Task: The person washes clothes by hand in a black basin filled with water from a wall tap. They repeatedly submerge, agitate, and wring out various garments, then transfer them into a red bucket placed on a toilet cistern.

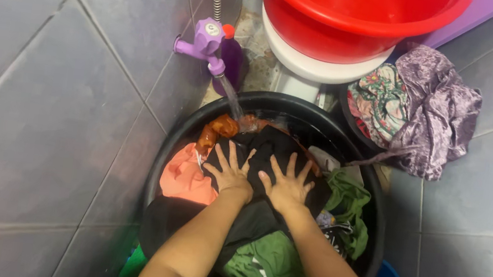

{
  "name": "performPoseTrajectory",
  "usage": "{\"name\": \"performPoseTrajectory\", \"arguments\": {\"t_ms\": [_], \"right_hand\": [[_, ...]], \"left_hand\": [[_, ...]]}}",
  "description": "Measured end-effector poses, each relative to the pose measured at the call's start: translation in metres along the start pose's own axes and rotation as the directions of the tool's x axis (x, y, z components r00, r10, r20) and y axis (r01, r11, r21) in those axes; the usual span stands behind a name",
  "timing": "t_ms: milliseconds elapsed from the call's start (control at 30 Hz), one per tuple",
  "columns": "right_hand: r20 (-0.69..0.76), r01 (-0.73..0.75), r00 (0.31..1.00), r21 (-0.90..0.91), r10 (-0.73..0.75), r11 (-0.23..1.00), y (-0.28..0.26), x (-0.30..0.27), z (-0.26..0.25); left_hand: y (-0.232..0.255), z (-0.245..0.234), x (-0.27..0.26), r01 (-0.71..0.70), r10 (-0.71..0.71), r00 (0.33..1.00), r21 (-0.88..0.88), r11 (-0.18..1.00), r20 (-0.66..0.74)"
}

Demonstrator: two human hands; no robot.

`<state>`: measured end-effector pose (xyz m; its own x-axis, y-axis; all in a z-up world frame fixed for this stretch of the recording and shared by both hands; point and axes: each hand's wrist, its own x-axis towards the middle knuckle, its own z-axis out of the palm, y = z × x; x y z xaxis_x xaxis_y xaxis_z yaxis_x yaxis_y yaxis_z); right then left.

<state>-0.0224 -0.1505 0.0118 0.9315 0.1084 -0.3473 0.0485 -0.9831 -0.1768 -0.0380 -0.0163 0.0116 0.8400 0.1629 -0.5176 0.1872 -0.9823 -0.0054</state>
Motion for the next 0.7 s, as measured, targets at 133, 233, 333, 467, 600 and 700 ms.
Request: {"name": "performPoseTrajectory", "arguments": {"t_ms": [133,233,333,467,600,700], "right_hand": [[0.047,-0.023,0.999,-0.081,0.027,0.996,0.002,0.033,0.006],[-0.006,-0.032,0.999,-0.159,0.031,0.987,0.002,0.047,0.022],[-0.040,-0.002,0.999,-0.152,-0.004,0.988,0.004,0.055,0.038],[0.071,0.078,0.993,0.197,-0.094,0.977,0.038,0.061,0.017],[-0.334,0.383,0.919,0.625,-0.210,0.680,0.081,0.032,-0.036],[-0.662,0.678,0.703,0.514,-0.260,0.525,0.088,-0.022,-0.052]], "left_hand": [[0.001,-0.002,0.019,-0.012,0.012,1.000,0.002,1.000,0.001],[-0.001,-0.002,0.023,-0.016,0.019,0.997,0.050,0.999,-0.070],[0.003,0.002,0.020,-0.014,0.019,0.997,0.060,0.998,-0.081],[-0.004,-0.003,0.016,-0.042,0.022,0.988,-0.125,0.991,-0.154],[-0.028,-0.061,0.018,-0.188,-0.044,0.957,-0.725,0.663,-0.288],[-0.015,-0.126,-0.003,-0.694,0.008,0.674,-0.630,0.350,-0.738]]}}
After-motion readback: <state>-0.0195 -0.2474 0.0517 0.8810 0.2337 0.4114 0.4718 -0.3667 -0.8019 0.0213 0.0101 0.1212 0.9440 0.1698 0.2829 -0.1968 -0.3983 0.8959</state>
